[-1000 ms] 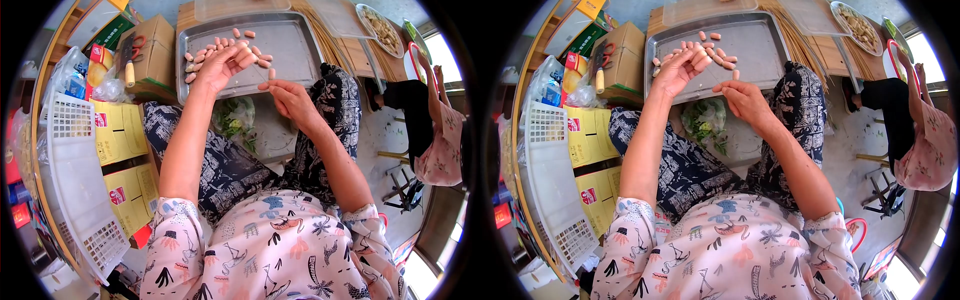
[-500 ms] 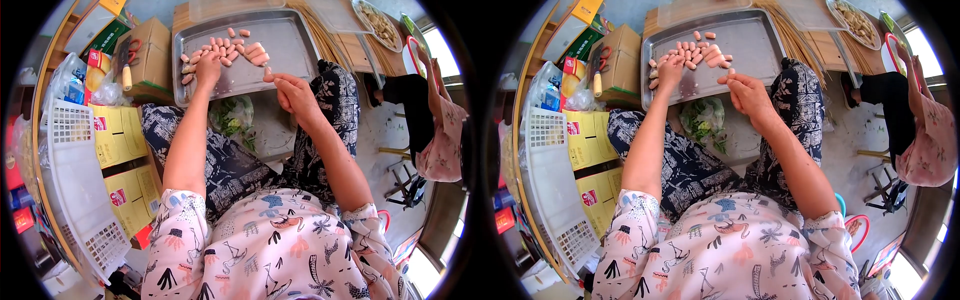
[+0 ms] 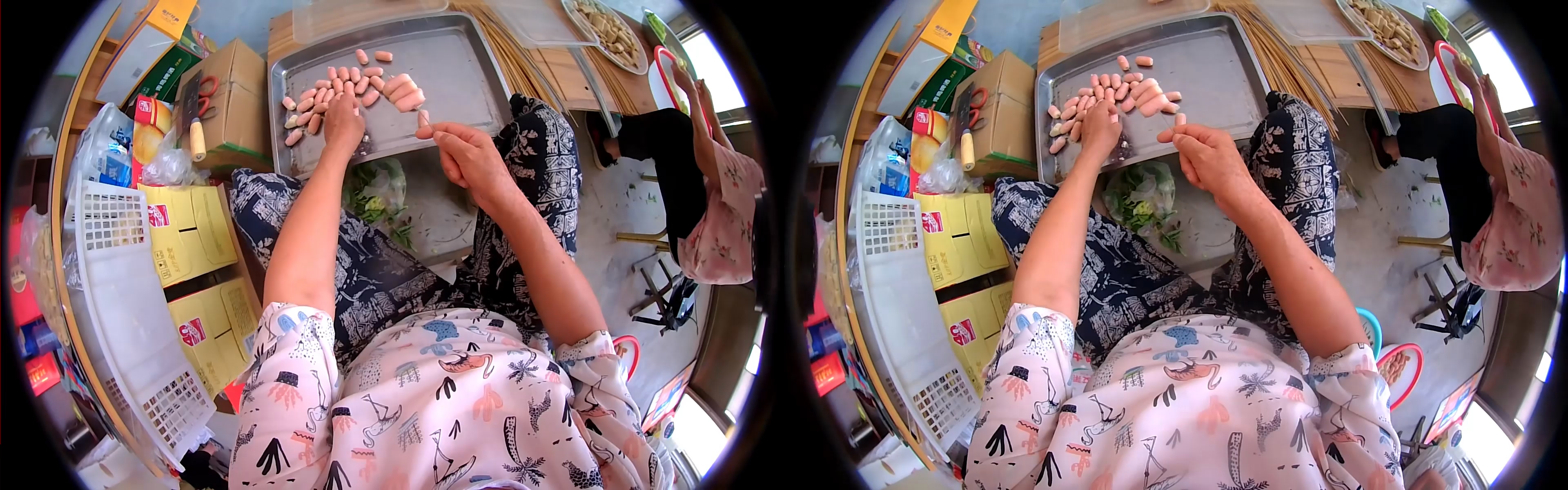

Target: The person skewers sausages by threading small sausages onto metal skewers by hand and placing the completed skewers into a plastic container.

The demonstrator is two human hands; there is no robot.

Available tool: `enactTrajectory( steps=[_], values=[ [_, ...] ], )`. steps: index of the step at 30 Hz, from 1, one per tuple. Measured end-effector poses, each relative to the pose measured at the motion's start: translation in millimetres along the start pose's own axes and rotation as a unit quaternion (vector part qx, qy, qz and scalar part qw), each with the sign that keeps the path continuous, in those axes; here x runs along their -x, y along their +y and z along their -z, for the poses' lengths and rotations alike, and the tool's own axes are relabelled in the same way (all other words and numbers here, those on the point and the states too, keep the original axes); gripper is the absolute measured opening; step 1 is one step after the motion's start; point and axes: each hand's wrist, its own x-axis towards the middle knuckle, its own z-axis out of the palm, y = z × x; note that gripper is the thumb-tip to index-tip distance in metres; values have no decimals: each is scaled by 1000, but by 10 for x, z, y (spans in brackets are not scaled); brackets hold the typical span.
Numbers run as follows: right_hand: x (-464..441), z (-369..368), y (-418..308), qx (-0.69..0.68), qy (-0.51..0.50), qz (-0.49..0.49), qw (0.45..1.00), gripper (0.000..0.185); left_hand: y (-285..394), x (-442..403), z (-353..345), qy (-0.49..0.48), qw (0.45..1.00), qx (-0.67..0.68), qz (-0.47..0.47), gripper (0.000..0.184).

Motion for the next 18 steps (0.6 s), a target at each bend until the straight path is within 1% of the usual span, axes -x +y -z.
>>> enactTrajectory(
  steps=[1,2,4,5,6,7,8,9,11,12,13,15,16,18],
  values=[
    [-2,3,3,-1,-2,1,1000,26,19,-8,28,-31,998,37,37,14],
    [-1,5,8,-1,-1,1,1000,26,-10,-21,13,-31,998,37,37,14],
    [-3,7,6,6,-14,0,1000,26,-88,-62,-3,-84,978,146,123,16],
    [2,4,6,6,-16,0,1000,26,-137,-75,-1,-83,978,145,124,16],
    [1,6,1,12,-26,-2,1000,25,-107,-109,78,-109,915,320,221,18],
    [9,7,-1,18,-35,-5,999,25,-50,-129,182,-130,811,480,308,20],
    [9,2,-3,19,-37,-4,999,25,-4,-131,297,-137,777,534,302,20],
    [11,-6,-3,24,-43,-4,999,25,48,-134,415,-136,778,534,302,20],
    [14,-23,-4,29,-50,-3,998,24,113,-139,586,-146,684,647,303,17],
    [19,-30,-7,34,-54,-7,998,24,160,-127,628,-134,675,666,287,13],
    [26,-38,-7,38,-58,-12,998,24,191,-105,685,-132,675,666,287,13],
    [33,-51,-13,46,-65,-17,997,24,241,-62,793,-164,661,723,118,7],
    [36,-59,-17,54,-71,-22,996,24,246,-49,808,-163,661,723,118,7],
    [41,-81,-22,63,-77,-18,995,24,256,-41,836,-142,681,708,121,5]
  ],
)
